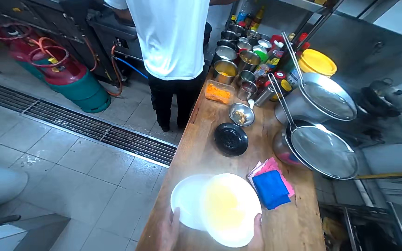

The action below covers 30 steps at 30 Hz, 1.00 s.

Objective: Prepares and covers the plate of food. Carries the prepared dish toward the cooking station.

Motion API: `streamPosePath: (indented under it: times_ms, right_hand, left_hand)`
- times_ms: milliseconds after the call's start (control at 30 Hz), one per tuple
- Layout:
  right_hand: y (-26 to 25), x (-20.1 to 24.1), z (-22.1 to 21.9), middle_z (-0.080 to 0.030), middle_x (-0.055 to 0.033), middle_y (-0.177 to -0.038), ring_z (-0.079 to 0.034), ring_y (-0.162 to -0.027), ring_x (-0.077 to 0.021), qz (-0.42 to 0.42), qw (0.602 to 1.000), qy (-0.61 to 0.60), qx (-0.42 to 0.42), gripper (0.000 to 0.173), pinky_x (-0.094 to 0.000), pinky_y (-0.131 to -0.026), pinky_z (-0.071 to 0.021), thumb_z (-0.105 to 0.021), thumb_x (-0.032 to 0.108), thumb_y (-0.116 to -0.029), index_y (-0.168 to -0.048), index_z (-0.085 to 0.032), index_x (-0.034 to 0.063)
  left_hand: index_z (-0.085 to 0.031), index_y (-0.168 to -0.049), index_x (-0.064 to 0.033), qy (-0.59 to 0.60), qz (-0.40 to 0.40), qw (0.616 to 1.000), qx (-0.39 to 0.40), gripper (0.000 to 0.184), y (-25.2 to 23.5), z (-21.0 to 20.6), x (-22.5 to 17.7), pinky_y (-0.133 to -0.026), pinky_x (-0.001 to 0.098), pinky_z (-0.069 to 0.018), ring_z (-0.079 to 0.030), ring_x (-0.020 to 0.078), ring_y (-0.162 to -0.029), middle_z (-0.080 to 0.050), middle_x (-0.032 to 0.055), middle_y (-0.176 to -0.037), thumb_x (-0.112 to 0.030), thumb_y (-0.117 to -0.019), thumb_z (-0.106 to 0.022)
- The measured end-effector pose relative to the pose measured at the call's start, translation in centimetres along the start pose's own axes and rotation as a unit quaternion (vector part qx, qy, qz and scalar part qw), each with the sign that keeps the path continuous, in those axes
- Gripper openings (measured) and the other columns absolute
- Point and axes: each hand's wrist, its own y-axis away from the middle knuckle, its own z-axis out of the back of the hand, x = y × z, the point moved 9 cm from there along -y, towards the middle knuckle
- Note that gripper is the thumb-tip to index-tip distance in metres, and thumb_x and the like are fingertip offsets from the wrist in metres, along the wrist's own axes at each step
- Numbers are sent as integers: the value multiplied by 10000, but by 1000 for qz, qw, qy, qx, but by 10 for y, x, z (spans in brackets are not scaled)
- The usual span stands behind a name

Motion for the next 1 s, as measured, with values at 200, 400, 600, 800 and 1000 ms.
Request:
streamPosePath:
  times_ms: [200, 400, 600, 800, 1000]
  right_hand:
    - [7, -7, 1, -673, -23, -1236, -663, -1107, -27, 13, 1000, 15, 4, 508, -269, -951, -577, -202, 401, -1126, -1466, -402, 81]
    - [3, -8, 0, -674, -41, -1240, -664, -1115, -40, 21, 999, 32, 8, 525, -278, -959, -576, -214, 410, -1123, -1468, -410, 68]
    - [1, -8, -2, -670, -61, -1236, -670, -1103, -52, 27, 999, 41, 3, 542, -286, -949, -581, -226, 418, -1122, -1465, -411, 41]
    - [2, -9, -3, -671, -67, -1237, -675, -1097, -58, 31, 998, 45, 7, 546, -283, -940, -586, -227, 417, -1120, -1470, -404, 38]
    - [2, -8, -2, -669, -64, -1237, -671, -1097, -51, 41, 997, 62, 5, 541, -275, -943, -581, -226, 407, -1120, -1470, -407, 37]
  left_hand:
    - [-529, -1365, 32, 25, -24, 998, -44, 478, 9, 45, 9, -731, 443, -642, -750, 247, -761, -727, 154, -895, -330, -1129, -324]
    - [-566, -1305, 44, 43, -64, 993, -89, 459, 17, 84, 25, -679, 406, -650, -744, 211, -702, -720, 121, -840, -286, -1125, -304]
    - [-586, -1272, 53, 42, -64, 992, -101, 464, 25, 98, 44, -667, 385, -648, -738, 196, -691, -710, 115, -837, -277, -1120, -296]
    - [-605, -1249, 57, 38, -64, 992, -103, 470, 30, 103, 57, -662, 376, -645, -729, 179, -673, -695, 104, -805, -269, -1118, -291]
    - [-612, -1242, 54, 33, -70, 992, -104, 474, 33, 106, 56, -657, 368, -642, -722, 170, -665, -687, 94, -795, -271, -1115, -291]
